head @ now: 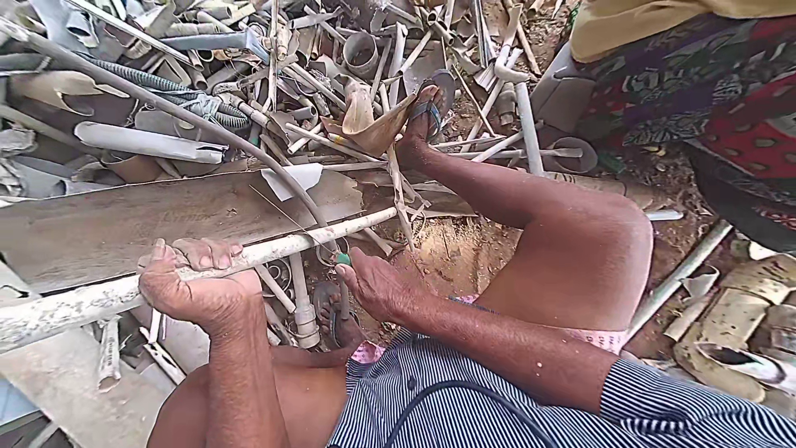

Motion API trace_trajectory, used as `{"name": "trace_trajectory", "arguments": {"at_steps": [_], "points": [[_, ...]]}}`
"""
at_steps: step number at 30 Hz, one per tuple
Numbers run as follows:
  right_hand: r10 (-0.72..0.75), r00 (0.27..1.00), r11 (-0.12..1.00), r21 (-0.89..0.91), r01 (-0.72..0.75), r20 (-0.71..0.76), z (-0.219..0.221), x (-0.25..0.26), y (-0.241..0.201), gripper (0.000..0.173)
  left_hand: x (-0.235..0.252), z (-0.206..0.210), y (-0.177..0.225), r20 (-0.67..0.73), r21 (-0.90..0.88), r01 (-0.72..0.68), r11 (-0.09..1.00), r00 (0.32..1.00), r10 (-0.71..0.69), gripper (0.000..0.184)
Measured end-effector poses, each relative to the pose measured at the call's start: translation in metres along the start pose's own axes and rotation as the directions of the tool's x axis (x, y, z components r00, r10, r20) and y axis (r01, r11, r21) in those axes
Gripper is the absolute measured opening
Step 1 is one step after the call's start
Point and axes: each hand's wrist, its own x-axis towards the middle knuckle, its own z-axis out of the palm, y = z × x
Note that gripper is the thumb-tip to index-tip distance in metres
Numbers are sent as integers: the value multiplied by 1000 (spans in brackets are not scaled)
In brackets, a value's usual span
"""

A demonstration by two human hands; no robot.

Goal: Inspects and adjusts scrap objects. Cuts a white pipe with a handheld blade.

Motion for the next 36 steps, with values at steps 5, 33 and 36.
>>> {"name": "trace_trajectory", "arguments": {"at_steps": [5,33,36], "points": [[200,974,980,9,-200,-109,14,17,85,51,1,-8,1,-52,44,29,999,998,-27,48],[56,996,998,-12,-57,-68,4,26,35,48,5,2,0,-332,184,134,974,941,-67,24],[397,910,917,25,-397,-116,1,37,120,54,7,-2,0,-393,182,156,971,916,-73,20]]}}
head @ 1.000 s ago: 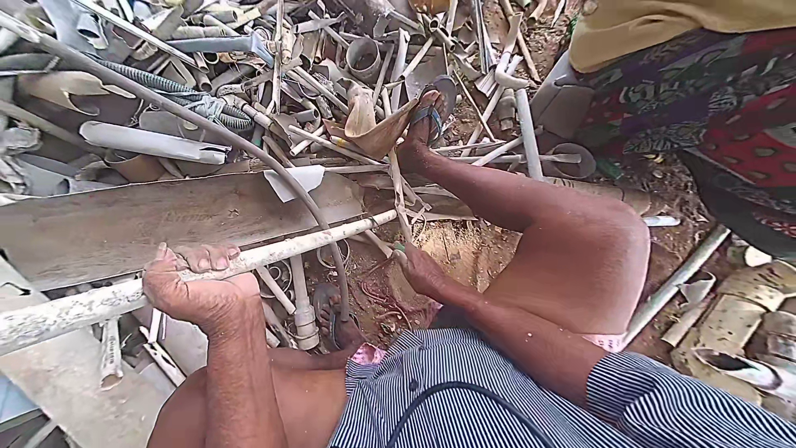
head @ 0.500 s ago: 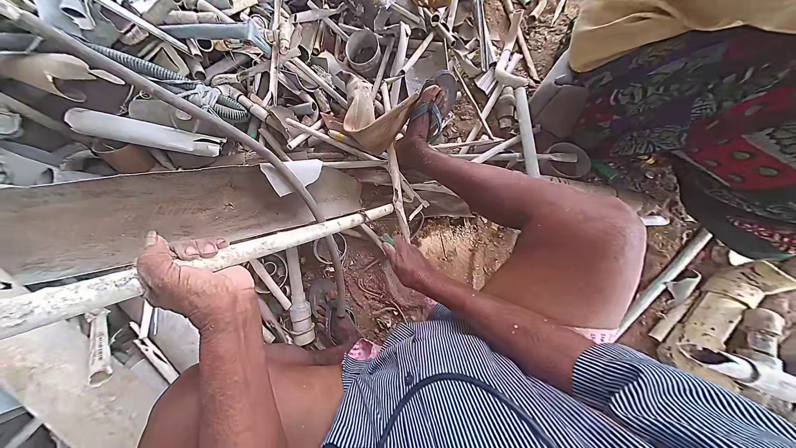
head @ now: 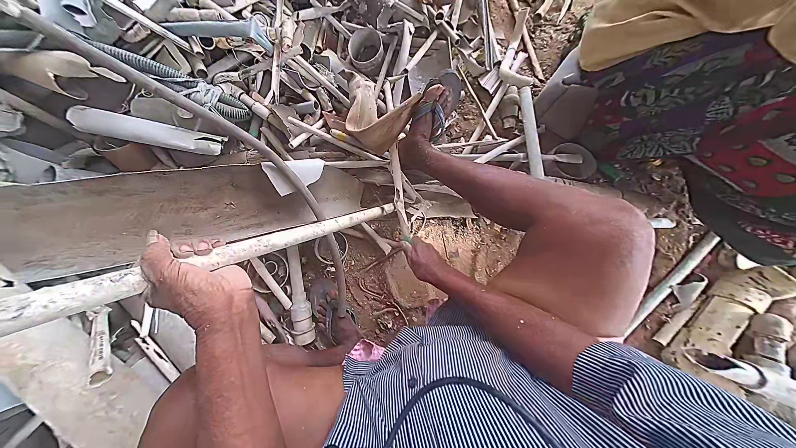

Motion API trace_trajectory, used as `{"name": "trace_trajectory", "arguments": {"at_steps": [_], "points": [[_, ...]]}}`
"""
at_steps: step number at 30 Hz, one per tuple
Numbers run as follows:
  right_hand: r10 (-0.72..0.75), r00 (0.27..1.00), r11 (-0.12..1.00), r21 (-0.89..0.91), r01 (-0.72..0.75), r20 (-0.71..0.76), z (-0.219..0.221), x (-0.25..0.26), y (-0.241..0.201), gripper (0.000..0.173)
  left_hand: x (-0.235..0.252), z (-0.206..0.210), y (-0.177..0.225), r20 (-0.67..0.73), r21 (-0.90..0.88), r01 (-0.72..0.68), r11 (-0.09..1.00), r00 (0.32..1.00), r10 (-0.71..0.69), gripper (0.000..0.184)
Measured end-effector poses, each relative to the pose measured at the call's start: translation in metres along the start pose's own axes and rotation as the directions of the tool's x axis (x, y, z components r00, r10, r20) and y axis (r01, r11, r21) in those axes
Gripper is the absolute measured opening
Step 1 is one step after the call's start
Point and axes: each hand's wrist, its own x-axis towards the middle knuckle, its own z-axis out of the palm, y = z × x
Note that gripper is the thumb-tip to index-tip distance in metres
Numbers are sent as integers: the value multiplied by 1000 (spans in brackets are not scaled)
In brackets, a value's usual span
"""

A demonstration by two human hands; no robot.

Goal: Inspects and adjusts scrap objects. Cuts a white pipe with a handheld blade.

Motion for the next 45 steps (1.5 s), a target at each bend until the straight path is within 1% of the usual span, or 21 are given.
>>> {"name": "trace_trajectory", "arguments": {"at_steps": [2,3,7,10,12,14,16,18,20,22,24,26,29,31,33,35,37,39,41,43,45], "points": [[62,998,998,32,-61,-10,-3,8,8,55,-1,5,-1,-13,-2,-20,1000,1000,20,16],[16,1000,998,58,-16,-2,-2,1,0,54,-3,5,-2,-3,-4,-32,999,999,32,14],[-382,923,920,114,376,45,3,-51,-76,47,-4,6,-1,100,-62,-2,998,995,9,25],[-492,867,870,67,488,84,1,-65,-106,46,-2,3,1,168,-114,15,993,986,5,37],[-360,932,933,48,358,40,0,-40,-72,49,2,-1,-2,174,-124,6,992,985,15,38],[-73,997,997,31,73,-4,-1,-1,-5,55,4,-4,-5,154,-100,-11,995,988,26,37],[117,993,993,18,-117,-15,-10,21,28,59,6,2,-5,170,-112,-46,993,983,65,39],[101,995,994,49,-101,-5,-7,8,8,58,4,4,-6,184,-115,-53,992,980,73,41],[-119,993,988,96,119,-14,-3,-18,-32,53,3,7,-5,170,-127,-47,991,983,69,43],[-327,945,937,138,320,25,2,-49,-72,48,1,5,-5,177,-114,-22,993,983,42,42],[-421,905,904,113,413,66,1,-60,-94,46,3,3,-3,182,-116,-16,993,983,37,40],[-371,928,927,77,367,36,3,-43,-74,49,3,1,-3,151,-110,-9,994,988,25,40],[44,999,997,61,-43,-1,-3,6,11,54,4,-1,-5,96,-86,-7,996,995,15,35],[100,995,992,70,-100,-1,-8,14,20,56,4,4,-4,106,-87,-34,996,993,43,34],[-88,996,992,87,87,11,-4,-12,-17,54,1,4,-5,116,-76,-32,997,992,41,35],[-336,941,939,88,332,46,0,-45,-64,49,0,6,-4,123,-75,-27,997,992,36,34],[-460,885,886,103,452,75,4,-63,-87,46,0,4,-1,152,-90,-19,996,988,32,36],[-369,928,926,96,364,43,4,-44,-70,48,3,0,0,170,-123,-15,992,985,36,41],[-117,993,988,97,117,-12,0,-5,-22,54,7,-5,-1,139,-161,-16,987,990,39,47],[113,993,992,60,-111,-19,-8,20,14,58,6,-4,-4,156,-192,-35,981,986,66,50],[60,998,997,57,-58,-38,-6,14,2,57,6,-4,-8,205,-220,-92,971,969,138,50]]}}
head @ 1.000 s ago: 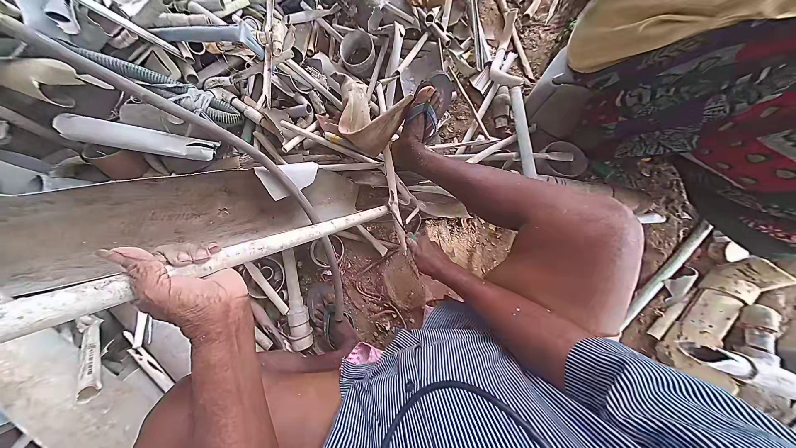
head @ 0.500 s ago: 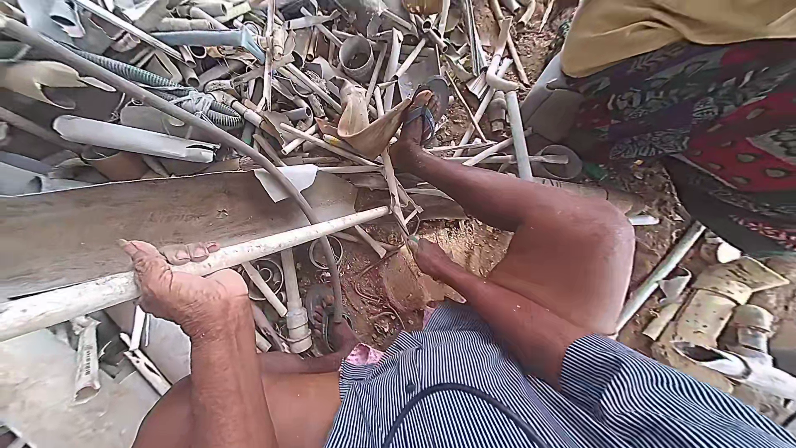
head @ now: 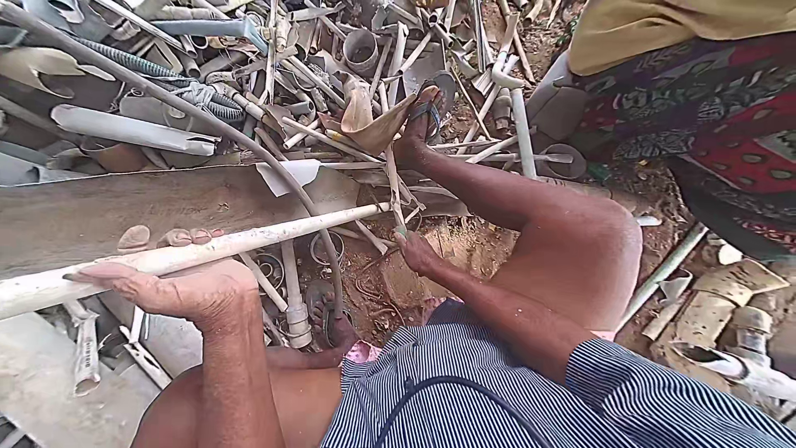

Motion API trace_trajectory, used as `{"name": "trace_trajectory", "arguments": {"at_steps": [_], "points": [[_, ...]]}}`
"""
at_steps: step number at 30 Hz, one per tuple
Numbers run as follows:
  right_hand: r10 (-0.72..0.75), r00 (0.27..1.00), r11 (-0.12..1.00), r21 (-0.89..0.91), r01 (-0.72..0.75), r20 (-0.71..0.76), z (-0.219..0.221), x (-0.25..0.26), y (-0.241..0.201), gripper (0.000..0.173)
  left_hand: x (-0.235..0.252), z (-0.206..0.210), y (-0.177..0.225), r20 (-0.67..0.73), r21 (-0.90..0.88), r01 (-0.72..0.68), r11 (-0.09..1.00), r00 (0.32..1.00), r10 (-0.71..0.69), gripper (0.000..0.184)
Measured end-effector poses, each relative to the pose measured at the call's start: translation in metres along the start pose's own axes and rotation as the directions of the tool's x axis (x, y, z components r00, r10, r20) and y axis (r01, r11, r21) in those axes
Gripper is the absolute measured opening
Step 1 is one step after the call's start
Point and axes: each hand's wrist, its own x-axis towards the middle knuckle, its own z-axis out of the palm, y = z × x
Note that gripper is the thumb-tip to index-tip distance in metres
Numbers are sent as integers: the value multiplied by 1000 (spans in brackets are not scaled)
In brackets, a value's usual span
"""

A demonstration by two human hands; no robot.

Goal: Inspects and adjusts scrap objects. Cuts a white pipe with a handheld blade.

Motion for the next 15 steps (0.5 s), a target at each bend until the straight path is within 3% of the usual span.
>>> {"name": "trace_trajectory", "arguments": {"at_steps": [3,6,8,10,12,13,15], "points": [[-326,945,944,68,324,24,9,-47,-59,52,-1,6,-1,-1,8,-21,1000,1000,21,52],[-486,866,874,68,481,114,6,-80,-100,47,-7,6,1,13,102,-12,995,1000,11,44],[-459,884,888,18,459,87,5,-62,-81,49,-8,5,2,0,146,-11,989,1000,11,41],[-232,972,973,1,232,31,5,-25,-30,54,-9,6,4,-42,147,30,989,999,-24,44],[24,1000,999,-43,-23,11,-6,6,11,57,-6,10,3,-23,122,29,992,999,-27,45],[51,999,998,-46,-51,10,-7,8,14,57,-6,12,2,7,109,10,994,1000,-10,42],[-89,996,996,2,89,5,-2,-14,-14,54,-10,14,1,21,77,13,997,1000,-15,37]]}}
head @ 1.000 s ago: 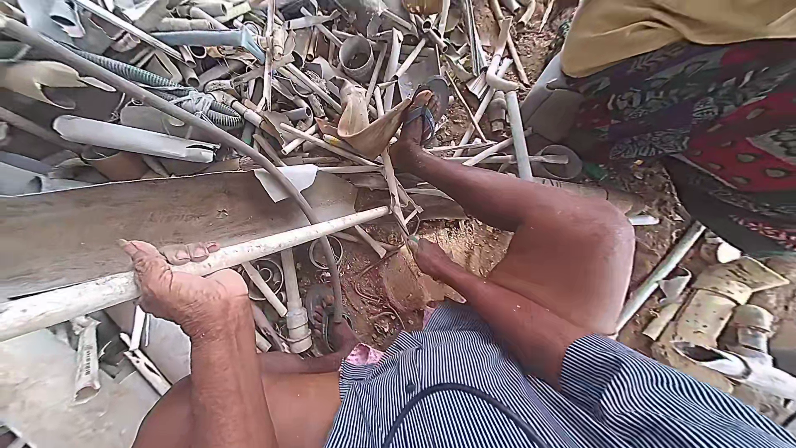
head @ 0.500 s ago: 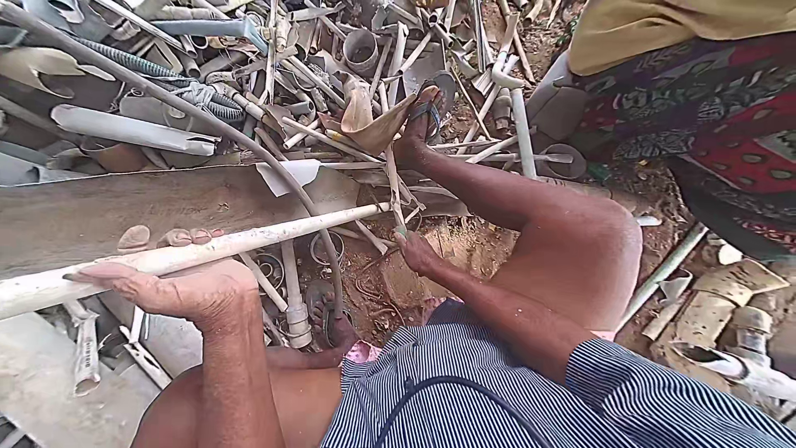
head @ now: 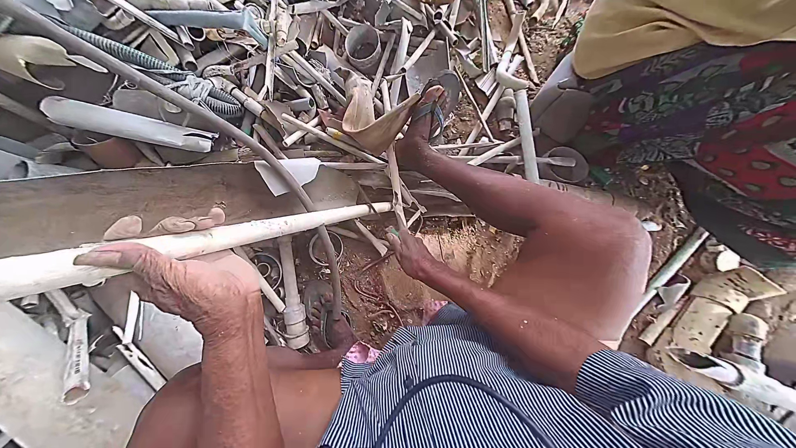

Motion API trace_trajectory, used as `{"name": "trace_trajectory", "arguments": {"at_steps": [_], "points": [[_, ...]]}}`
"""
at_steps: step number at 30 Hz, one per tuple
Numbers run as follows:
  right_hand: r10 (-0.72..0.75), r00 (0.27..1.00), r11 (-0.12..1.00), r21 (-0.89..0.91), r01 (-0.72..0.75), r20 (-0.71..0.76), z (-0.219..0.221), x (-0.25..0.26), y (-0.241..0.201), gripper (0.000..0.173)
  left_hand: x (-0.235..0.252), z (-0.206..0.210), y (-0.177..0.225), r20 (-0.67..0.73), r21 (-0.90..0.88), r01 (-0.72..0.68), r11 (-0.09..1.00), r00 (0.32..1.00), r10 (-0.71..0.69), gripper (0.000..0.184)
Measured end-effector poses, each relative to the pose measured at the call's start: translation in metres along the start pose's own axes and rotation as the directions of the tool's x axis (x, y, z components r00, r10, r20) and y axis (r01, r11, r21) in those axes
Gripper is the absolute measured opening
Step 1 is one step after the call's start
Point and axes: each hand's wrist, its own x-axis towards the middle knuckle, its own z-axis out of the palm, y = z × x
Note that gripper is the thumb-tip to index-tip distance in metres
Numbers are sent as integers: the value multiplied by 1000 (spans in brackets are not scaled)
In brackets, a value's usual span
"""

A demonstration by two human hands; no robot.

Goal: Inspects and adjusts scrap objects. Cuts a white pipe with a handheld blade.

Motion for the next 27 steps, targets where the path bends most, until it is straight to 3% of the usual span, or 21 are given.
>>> {"name": "trace_trajectory", "arguments": {"at_steps": [4,6,8,9,11,12,15,18,20,22,24,25,27], "points": [[-431,899,901,100,423,81,8,-59,-84,47,2,-4,3,98,-65,22,998,995,-16,45],[-490,870,870,90,484,54,13,-57,-78,48,2,-9,5,142,22,-14,1000,990,11,34],[-340,940,939,54,340,-7,15,-29,-38,52,2,-10,6,61,142,-40,989,998,31,18],[-179,984,982,50,180,-20,14,-11,-13,53,3,-11,6,11,182,-39,982,999,37,11],[108,994,994,28,-107,-18,4,14,23,55,4,-9,5,-29,201,-28,979,999,35,12],[123,992,992,34,-122,-15,2,16,22,55,3,-5,6,-36,181,-11,983,999,18,15],[-164,986,984,73,163,7,12,-17,-27,51,4,2,6,-103,15,100,995,990,-98,18],[-358,929,932,101,349,94,20,-49,-69,48,10,-3,6,-30,0,96,995,995,-96,33],[-323,945,946,34,321,60,20,-32,-52,50,8,-4,5,-23,42,48,998,999,-47,29],[-96,995,995,-6,96,6,16,2,-10,53,5,-5,4,-43,46,25,999,999,-23,21],[109,994,994,-8,-109,6,7,20,18,55,4,-3,2,-34,30,19,999,999,-18,20],[87,996,996,15,-87,6,6,18,12,55,4,-2,1,-15,18,4,1000,1000,-4,19],[-134,991,989,68,133,3,14,-8,-23,52,3,1,0,5,11,-11,1000,1000,11,17]]}}
